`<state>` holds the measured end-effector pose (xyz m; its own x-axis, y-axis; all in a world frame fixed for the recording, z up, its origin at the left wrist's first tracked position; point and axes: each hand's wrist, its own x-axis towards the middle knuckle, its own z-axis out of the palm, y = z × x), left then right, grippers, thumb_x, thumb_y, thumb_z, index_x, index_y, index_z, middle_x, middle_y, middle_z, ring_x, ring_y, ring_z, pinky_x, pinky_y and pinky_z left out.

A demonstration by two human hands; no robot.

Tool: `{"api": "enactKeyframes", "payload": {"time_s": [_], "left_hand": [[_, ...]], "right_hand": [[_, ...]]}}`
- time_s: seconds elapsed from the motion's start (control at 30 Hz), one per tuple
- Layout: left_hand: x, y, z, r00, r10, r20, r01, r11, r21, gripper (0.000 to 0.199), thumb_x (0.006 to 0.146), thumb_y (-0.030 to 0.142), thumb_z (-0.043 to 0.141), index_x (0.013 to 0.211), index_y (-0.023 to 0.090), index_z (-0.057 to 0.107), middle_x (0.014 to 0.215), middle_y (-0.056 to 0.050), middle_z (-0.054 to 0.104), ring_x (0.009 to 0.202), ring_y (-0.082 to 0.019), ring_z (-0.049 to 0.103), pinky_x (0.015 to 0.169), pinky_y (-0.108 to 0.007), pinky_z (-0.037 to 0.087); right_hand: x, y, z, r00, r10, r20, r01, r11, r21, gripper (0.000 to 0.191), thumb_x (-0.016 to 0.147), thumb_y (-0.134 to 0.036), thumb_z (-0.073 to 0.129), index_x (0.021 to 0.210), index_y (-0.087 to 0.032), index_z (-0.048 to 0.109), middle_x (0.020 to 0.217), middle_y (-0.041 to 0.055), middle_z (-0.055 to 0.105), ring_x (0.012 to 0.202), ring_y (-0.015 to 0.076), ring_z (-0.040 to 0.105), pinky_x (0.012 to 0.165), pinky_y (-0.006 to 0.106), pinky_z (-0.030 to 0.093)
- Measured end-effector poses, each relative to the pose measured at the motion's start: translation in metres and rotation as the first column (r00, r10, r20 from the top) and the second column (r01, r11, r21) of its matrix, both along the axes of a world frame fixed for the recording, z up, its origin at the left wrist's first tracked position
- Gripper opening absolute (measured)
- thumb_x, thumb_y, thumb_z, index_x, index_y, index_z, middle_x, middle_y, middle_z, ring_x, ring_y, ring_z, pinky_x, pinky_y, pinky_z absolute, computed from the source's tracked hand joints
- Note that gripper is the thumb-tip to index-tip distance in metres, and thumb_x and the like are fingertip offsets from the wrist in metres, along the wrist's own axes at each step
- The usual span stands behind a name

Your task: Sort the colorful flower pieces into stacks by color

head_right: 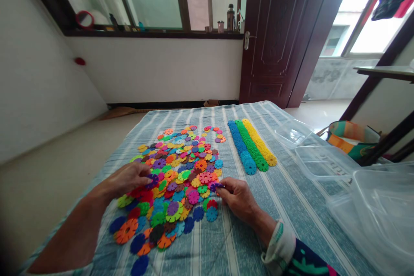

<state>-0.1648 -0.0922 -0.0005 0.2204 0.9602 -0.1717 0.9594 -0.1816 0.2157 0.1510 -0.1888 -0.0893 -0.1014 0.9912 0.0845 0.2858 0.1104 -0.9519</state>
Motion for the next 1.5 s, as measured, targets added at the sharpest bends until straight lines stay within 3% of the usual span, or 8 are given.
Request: {"api": "enactKeyframes", "payload": {"time_s": [0.17, 0.3, 0.53, 0.73, 1.03, 1.3, 1.4, 1.5], "left_hand": [[0.008, -0.009, 0.015, 0.994, -0.034, 0.099, 0.032, 0.999, 0.026, 0.022, 0.067, 0.032, 0.053, 0.050, 0.019, 0.048, 0.053, 0.004, 0.047, 0.056, -0.012, 0.046, 0.052, -0.022, 0.030], [0.040, -0.024, 0.020, 0.973, -0.112, 0.201, 0.107, 0.994, 0.036, 0.020, 0.071, 0.032, 0.051, 0.056, 0.019, 0.056, 0.056, 0.003, 0.052, 0.059, -0.013, 0.049, 0.056, -0.023, 0.033], [0.108, -0.054, -0.002, 0.862, -0.299, 0.409, 0.285, 0.954, 0.096, 0.023, 0.079, 0.025, 0.046, 0.071, 0.019, 0.067, 0.070, 0.000, 0.063, 0.069, -0.014, 0.057, 0.065, -0.023, 0.041], [0.129, -0.065, -0.015, 0.818, -0.336, 0.467, 0.335, 0.938, 0.087, 0.025, 0.082, 0.025, 0.046, 0.072, 0.019, 0.068, 0.071, -0.001, 0.064, 0.068, -0.013, 0.057, 0.064, -0.021, 0.042], [0.138, -0.070, -0.027, 0.739, -0.350, 0.577, 0.388, 0.920, 0.061, 0.026, 0.083, 0.021, 0.045, 0.076, 0.017, 0.069, 0.073, -0.001, 0.065, 0.072, -0.013, 0.059, 0.067, -0.021, 0.042], [0.136, -0.067, -0.026, 0.766, -0.381, 0.518, 0.389, 0.916, 0.097, 0.026, 0.082, 0.022, 0.045, 0.075, 0.016, 0.070, 0.071, -0.001, 0.065, 0.070, -0.013, 0.058, 0.066, -0.021, 0.041], [0.117, -0.055, -0.014, 0.802, -0.338, 0.492, 0.300, 0.941, 0.156, 0.028, 0.083, 0.028, 0.046, 0.074, 0.017, 0.069, 0.073, -0.001, 0.066, 0.070, -0.014, 0.058, 0.067, -0.022, 0.042], [0.081, -0.034, -0.001, 0.871, -0.169, 0.461, 0.058, 0.968, 0.245, 0.028, 0.081, 0.033, 0.046, 0.078, 0.018, 0.069, 0.075, -0.001, 0.067, 0.071, -0.016, 0.060, 0.066, -0.024, 0.043]], "right_hand": [[0.000, 0.001, -0.002, 1.000, -0.005, -0.016, 0.005, 1.000, -0.001, 0.023, 0.081, -0.038, 0.057, 0.076, -0.018, 0.066, 0.052, -0.0039, 0.054, 0.048, 0.0098, 0.046, 0.049, 0.021, 0.036], [-0.001, -0.001, -0.002, 1.000, -0.009, -0.007, 0.009, 1.000, 0.023, 0.022, 0.080, -0.038, 0.058, 0.077, -0.018, 0.066, 0.053, -0.0039, 0.053, 0.049, 0.0096, 0.046, 0.049, 0.021, 0.037], [-0.002, -0.004, -0.001, 0.999, -0.002, -0.038, 0.005, 0.998, 0.057, 0.022, 0.081, -0.038, 0.058, 0.080, -0.018, 0.069, 0.056, -0.0032, 0.054, 0.052, 0.0100, 0.046, 0.050, 0.021, 0.038], [0.000, -0.003, -0.001, 1.000, 0.002, -0.001, -0.002, 0.998, 0.061, 0.021, 0.081, -0.037, 0.058, 0.079, -0.018, 0.068, 0.058, -0.0023, 0.058, 0.055, 0.0112, 0.051, 0.052, 0.022, 0.041], [-0.001, -0.001, -0.004, 0.997, 0.031, -0.070, -0.027, 0.998, 0.051, 0.021, 0.080, -0.034, 0.060, 0.089, -0.018, 0.069, 0.069, -0.0006, 0.064, 0.058, 0.0113, 0.054, 0.055, 0.022, 0.043], [-0.002, -0.002, -0.003, 0.997, 0.010, -0.077, -0.007, 0.999, 0.047, 0.019, 0.078, -0.036, 0.064, 0.081, -0.018, 0.069, 0.063, -0.0016, 0.060, 0.055, 0.0105, 0.050, 0.053, 0.022, 0.040], [-0.003, -0.002, -0.001, 0.996, -0.003, -0.086, 0.004, 1.000, 0.014, 0.020, 0.078, -0.037, 0.064, 0.079, -0.018, 0.068, 0.057, -0.0035, 0.055, 0.052, 0.0096, 0.047, 0.051, 0.022, 0.037], [-0.003, -0.002, 0.000, 0.996, -0.006, -0.084, 0.005, 1.000, -0.007, 0.022, 0.077, -0.039, 0.064, 0.077, -0.018, 0.067, 0.053, -0.0045, 0.052, 0.050, 0.0093, 0.045, 0.050, 0.022, 0.035]]}}
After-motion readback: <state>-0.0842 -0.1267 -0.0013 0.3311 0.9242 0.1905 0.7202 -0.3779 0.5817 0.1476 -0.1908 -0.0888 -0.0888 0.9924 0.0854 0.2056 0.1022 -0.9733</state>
